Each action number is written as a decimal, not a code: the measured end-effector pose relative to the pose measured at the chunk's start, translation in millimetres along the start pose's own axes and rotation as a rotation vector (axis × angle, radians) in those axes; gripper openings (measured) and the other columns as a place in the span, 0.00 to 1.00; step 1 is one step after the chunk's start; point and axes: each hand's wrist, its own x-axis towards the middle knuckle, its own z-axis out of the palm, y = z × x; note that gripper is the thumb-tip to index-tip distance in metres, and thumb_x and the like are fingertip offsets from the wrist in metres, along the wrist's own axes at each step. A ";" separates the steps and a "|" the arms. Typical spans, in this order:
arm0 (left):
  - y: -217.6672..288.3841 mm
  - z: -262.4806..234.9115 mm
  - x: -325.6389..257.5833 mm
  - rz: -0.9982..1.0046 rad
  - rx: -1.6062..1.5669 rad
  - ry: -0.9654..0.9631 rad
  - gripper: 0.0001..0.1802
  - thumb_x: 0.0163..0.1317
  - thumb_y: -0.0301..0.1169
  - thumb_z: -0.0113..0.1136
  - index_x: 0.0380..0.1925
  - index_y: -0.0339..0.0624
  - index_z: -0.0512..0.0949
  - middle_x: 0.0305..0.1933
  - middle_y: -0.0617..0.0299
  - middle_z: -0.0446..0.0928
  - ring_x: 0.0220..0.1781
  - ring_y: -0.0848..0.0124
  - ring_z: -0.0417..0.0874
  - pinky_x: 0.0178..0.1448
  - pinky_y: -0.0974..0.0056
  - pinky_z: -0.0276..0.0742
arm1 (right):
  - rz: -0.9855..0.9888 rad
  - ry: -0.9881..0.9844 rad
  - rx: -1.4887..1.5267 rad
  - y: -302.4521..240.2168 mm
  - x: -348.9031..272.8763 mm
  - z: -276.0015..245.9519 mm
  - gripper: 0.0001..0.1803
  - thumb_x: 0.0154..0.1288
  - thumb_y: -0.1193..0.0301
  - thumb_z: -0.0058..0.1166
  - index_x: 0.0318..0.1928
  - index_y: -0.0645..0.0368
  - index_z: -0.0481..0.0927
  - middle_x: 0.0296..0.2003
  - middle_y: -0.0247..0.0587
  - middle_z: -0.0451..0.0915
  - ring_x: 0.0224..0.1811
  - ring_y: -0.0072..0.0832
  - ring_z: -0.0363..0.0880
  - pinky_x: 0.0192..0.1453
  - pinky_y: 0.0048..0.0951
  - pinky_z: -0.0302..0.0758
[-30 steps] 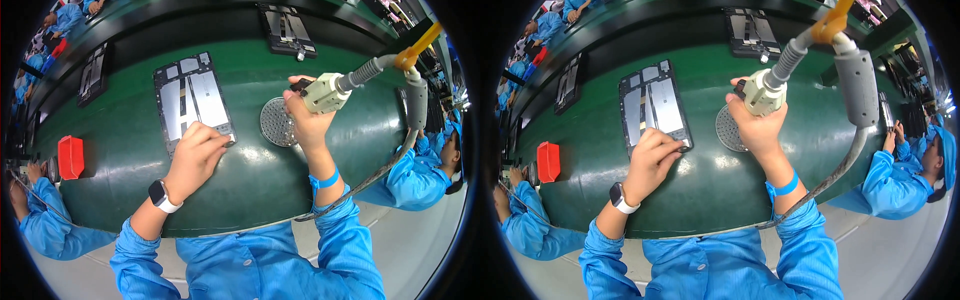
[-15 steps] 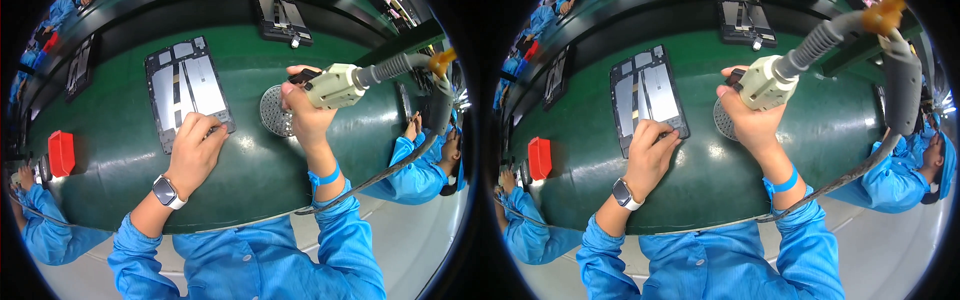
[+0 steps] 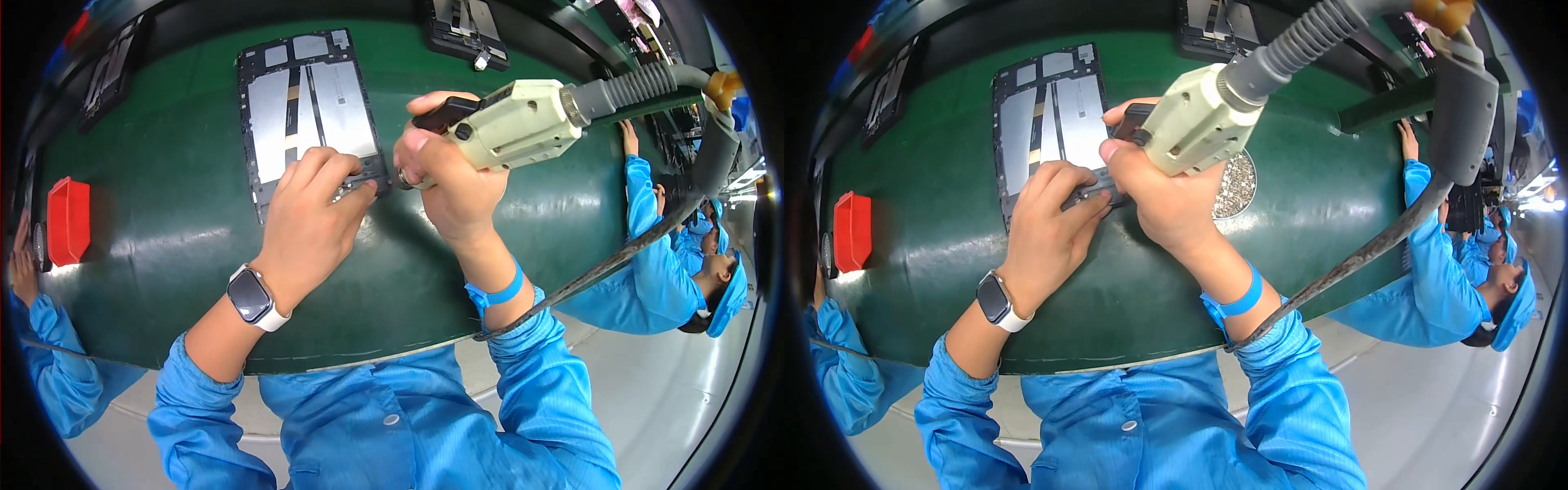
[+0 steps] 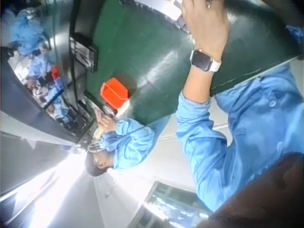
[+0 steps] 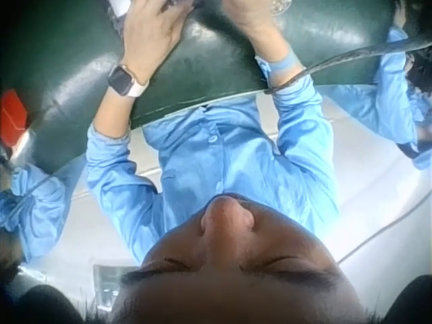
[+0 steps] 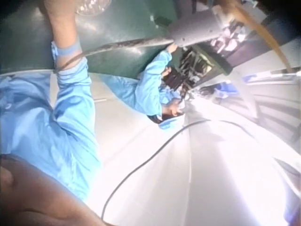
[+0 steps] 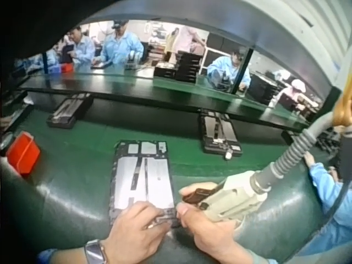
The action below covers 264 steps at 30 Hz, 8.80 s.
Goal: The person fastens electronic components onto tablet or phone screen assemblies by driving screws into them with an electric screwdriver.
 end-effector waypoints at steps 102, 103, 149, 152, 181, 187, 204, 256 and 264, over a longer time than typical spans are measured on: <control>-16.2 12.5 3.7 -0.050 -0.041 -0.067 0.09 0.52 0.26 0.68 0.35 0.40 0.85 0.47 0.59 0.78 0.51 0.60 0.77 0.49 0.57 0.72 | -0.086 0.258 -0.239 20.9 65.4 -90.0 0.08 0.52 0.82 0.57 0.34 0.68 0.77 0.17 0.34 0.73 0.17 0.22 0.71 0.23 0.24 0.67; -16.2 13.0 3.4 -0.051 -0.045 -0.068 0.09 0.52 0.26 0.68 0.36 0.39 0.85 0.47 0.59 0.78 0.51 0.60 0.77 0.50 0.56 0.72 | -0.080 0.256 -0.290 21.3 64.6 -90.4 0.09 0.52 0.81 0.57 0.36 0.68 0.77 0.17 0.35 0.72 0.17 0.23 0.70 0.25 0.27 0.69; -42.5 0.2 -9.3 -0.256 -0.208 0.282 0.12 0.59 0.31 0.66 0.41 0.37 0.84 0.50 0.53 0.81 0.67 0.51 0.72 0.66 0.53 0.71 | 0.080 -0.239 -0.147 -19.4 -49.0 2.7 0.16 0.55 0.80 0.48 0.47 0.66 0.71 0.18 0.37 0.67 0.18 0.25 0.64 0.29 0.32 0.70; -44.5 0.2 -10.2 -0.259 -0.178 0.266 0.12 0.59 0.31 0.66 0.40 0.37 0.84 0.50 0.53 0.81 0.67 0.51 0.72 0.66 0.53 0.70 | 0.077 -0.260 -0.170 -16.2 -47.4 0.5 0.16 0.55 0.80 0.48 0.46 0.66 0.71 0.18 0.36 0.65 0.18 0.25 0.65 0.29 0.32 0.69; 14.8 22.0 -35.2 0.059 0.125 -0.247 0.15 0.55 0.26 0.63 0.44 0.34 0.81 0.57 0.52 0.76 0.65 0.55 0.76 0.59 0.56 0.80 | 0.024 -0.155 -0.127 9.3 -5.3 -50.8 0.14 0.56 0.84 0.51 0.44 0.66 0.73 0.22 0.43 0.74 0.20 0.24 0.68 0.27 0.26 0.68; 30.3 20.8 -30.4 -0.107 -0.030 -0.102 0.15 0.49 0.18 0.69 0.39 0.32 0.81 0.54 0.50 0.78 0.60 0.51 0.80 0.59 0.54 0.80 | 0.027 -0.069 -0.091 2.7 -10.8 -36.1 0.12 0.55 0.85 0.55 0.42 0.66 0.76 0.24 0.40 0.76 0.21 0.20 0.71 0.23 0.21 0.67; 48.1 29.5 -31.7 -0.160 0.050 -0.029 0.14 0.50 0.16 0.67 0.39 0.28 0.81 0.55 0.46 0.78 0.59 0.49 0.80 0.60 0.52 0.78 | -0.087 -0.082 -0.088 -7.2 -5.8 -43.2 0.12 0.54 0.85 0.60 0.40 0.64 0.80 0.26 0.33 0.77 0.22 0.14 0.71 0.23 0.17 0.66; 63.5 12.9 -28.3 -0.298 0.278 -0.046 0.28 0.46 0.26 0.73 0.49 0.35 0.75 0.66 0.43 0.66 0.71 0.41 0.63 0.70 0.46 0.66 | -0.129 -0.026 -0.167 -23.8 4.1 -57.0 0.13 0.55 0.83 0.60 0.43 0.68 0.80 0.23 0.36 0.77 0.21 0.19 0.73 0.23 0.20 0.68; 23.5 11.7 -59.0 -0.550 0.091 0.025 0.34 0.48 0.25 0.76 0.55 0.38 0.70 0.70 0.41 0.62 0.72 0.44 0.66 0.72 0.50 0.65 | -0.128 0.068 -0.245 -16.0 44.8 -104.8 0.12 0.56 0.81 0.56 0.41 0.73 0.76 0.18 0.37 0.72 0.17 0.25 0.68 0.28 0.32 0.70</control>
